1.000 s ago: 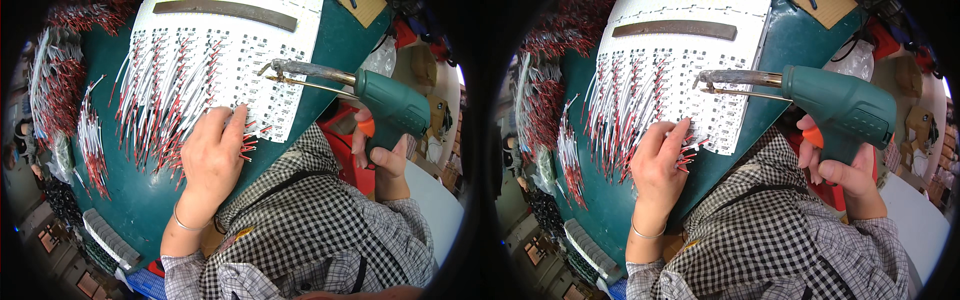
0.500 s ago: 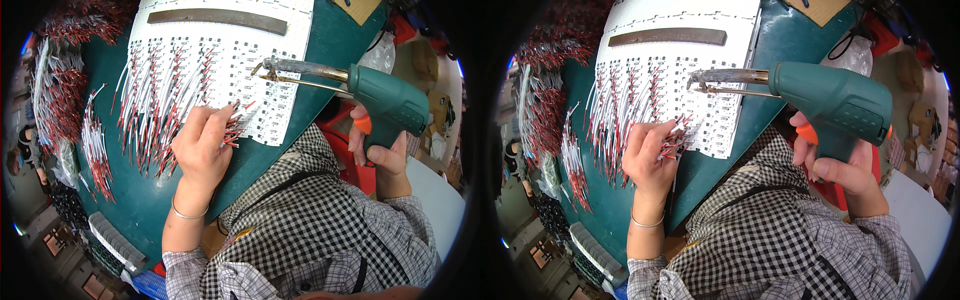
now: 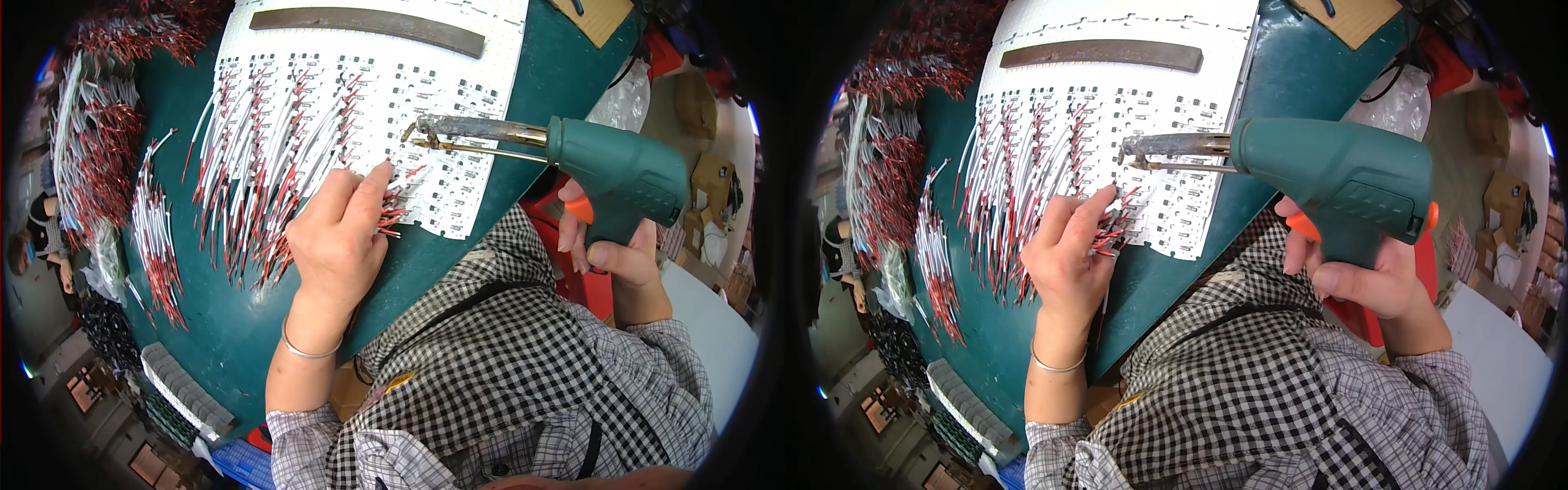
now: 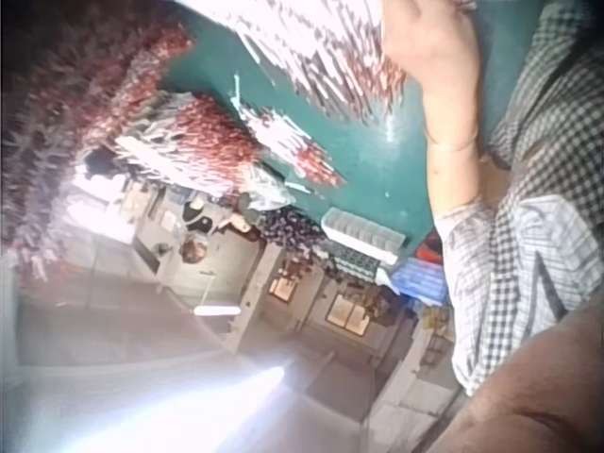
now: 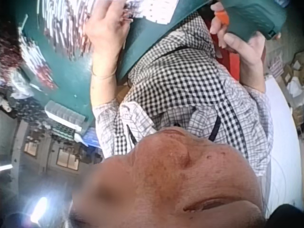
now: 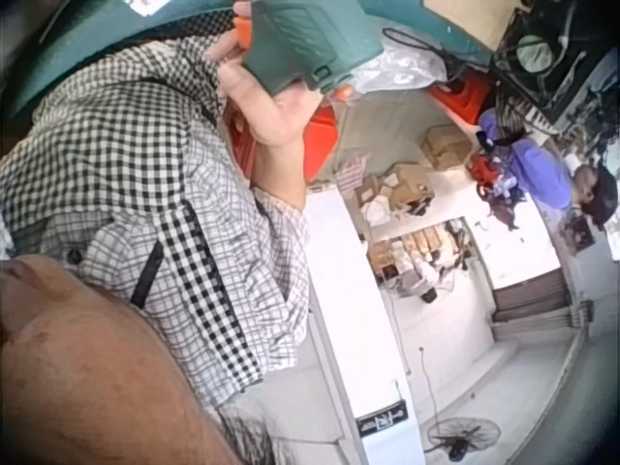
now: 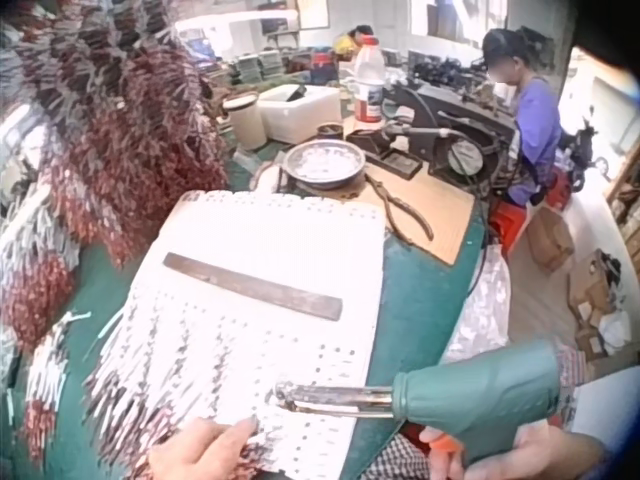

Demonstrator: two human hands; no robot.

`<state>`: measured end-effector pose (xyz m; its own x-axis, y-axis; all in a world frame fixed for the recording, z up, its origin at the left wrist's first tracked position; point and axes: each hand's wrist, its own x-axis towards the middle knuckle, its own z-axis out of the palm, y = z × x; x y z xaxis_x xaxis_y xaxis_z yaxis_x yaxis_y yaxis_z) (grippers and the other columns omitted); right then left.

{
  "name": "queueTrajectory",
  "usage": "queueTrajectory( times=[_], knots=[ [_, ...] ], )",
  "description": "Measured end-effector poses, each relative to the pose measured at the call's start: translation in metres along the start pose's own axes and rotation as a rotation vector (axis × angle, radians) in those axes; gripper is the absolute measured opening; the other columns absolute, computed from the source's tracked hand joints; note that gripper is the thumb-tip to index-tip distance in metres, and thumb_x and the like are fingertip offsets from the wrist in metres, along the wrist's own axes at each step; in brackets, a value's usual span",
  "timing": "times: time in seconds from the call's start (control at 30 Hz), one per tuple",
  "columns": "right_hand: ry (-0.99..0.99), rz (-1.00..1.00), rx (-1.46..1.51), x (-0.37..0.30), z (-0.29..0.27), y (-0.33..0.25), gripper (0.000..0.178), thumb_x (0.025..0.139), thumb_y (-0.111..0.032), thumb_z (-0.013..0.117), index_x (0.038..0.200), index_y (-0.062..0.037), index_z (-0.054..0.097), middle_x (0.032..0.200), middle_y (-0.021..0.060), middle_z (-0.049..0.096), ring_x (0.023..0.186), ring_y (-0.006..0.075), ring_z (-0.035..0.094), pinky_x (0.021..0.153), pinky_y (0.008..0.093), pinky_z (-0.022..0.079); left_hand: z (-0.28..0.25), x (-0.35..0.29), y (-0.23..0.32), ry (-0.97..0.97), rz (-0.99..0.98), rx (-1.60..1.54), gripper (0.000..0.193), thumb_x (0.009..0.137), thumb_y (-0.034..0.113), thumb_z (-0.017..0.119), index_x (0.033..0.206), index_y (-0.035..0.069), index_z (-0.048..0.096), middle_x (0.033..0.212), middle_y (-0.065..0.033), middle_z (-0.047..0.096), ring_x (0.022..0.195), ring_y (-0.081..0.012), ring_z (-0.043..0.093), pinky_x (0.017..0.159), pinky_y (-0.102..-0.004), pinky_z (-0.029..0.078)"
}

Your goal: The person solders wires onto LED light strips and a circuit board using a soldering iron.

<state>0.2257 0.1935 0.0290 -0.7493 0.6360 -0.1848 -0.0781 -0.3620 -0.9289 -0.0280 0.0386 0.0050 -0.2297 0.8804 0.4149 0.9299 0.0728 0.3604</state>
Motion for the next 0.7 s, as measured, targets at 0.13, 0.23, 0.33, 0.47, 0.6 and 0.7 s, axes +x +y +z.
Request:
queueTrajectory(
  times=[0.13, 0.23, 0.33, 0.47, 0.6, 0.7],
  knots=[
    [-0.149, -0.019, -0.005, 0.001, -0.007, 0.0, 0.055, 0.074, -0.011, 0.071, 0.122, 0.0059, 0.05, 0.12, 0.0205, 0.055, 0.079, 0.0219, 0.064, 0.053, 0.0233, 0.051, 0.001, 0.001, 0.001, 0.07, 0.031, 0.032, 0.046, 0.057, -0.009, 0.06, 0.101, 0.005, 0.065, 0.072, -0.0057, 0.054, 0.057, -0.0187, 0.055, 0.046, -0.0311, 0.043],
    [-0.051, -0.03, -0.018, 0.001, 0.002, 0.003, 0.062, 0.072, -0.018, 0.075, 0.12, 0.0098, 0.048, 0.113, 0.0202, 0.056, 0.069, 0.0195, 0.062, 0.046, 0.0227, 0.048, 0.005, -0.001, -0.004, 0.077, 0.067, 0.026, 0.041, 0.062, -0.007, 0.061, 0.101, 0.005, 0.065, 0.072, -0.0058, 0.054, 0.057, -0.0185, 0.055, 0.046, -0.0309, 0.043],
    [0.013, -0.013, -0.054, 0.002, 0.003, 0.002, 0.07, 0.07, -0.025, 0.079, 0.117, 0.0142, 0.046, 0.105, 0.02, 0.056, 0.059, 0.017, 0.06, 0.04, 0.0219, 0.045, 0.004, -0.002, -0.002, 0.041, 0.062, 0.054, 0.037, 0.066, -0.007, 0.061, 0.1, 0.004, 0.065, 0.072, -0.0058, 0.054, 0.057, -0.0188, 0.056, 0.046, -0.0306, 0.044],
    [-0.009, 0.02, -0.058, 0.001, 0.003, 0.004, 0.068, 0.068, -0.025, 0.078, 0.116, 0.0139, 0.048, 0.105, 0.0195, 0.056, 0.061, 0.0168, 0.06, 0.041, 0.0218, 0.045, 0.004, -0.002, -0.001, 0.022, 0.042, 0.055, 0.035, 0.066, -0.007, 0.061, 0.099, 0.004, 0.065, 0.074, -0.0063, 0.056, 0.057, -0.0193, 0.056, 0.047, -0.0305, 0.045],
    [0.001, 0.014, -0.056, 0.003, 0.001, 0.004, 0.065, 0.068, -0.023, 0.077, 0.115, 0.0137, 0.05, 0.105, 0.0192, 0.056, 0.063, 0.0172, 0.061, 0.042, 0.0217, 0.046, 0.003, -0.002, 0.001, 0.038, 0.058, 0.056, 0.035, 0.066, -0.008, 0.061, 0.099, 0.003, 0.064, 0.077, -0.0072, 0.058, 0.059, -0.0204, 0.057, 0.049, -0.0314, 0.046],
    [-0.231, -0.04, -0.037, 0.005, -0.008, 0.003, 0.056, 0.075, -0.007, 0.069, 0.126, 0.0045, 0.049, 0.123, 0.0191, 0.056, 0.081, 0.021, 0.064, 0.059, 0.024, 0.048, 0.003, -0.001, 0.002, 0.025, 0.043, 0.054, 0.036, 0.066, -0.008, 0.06, 0.1, 0.003, 0.064, 0.079, -0.008, 0.059, 0.06, -0.0213, 0.058, 0.05, -0.032, 0.047]
  ],
)
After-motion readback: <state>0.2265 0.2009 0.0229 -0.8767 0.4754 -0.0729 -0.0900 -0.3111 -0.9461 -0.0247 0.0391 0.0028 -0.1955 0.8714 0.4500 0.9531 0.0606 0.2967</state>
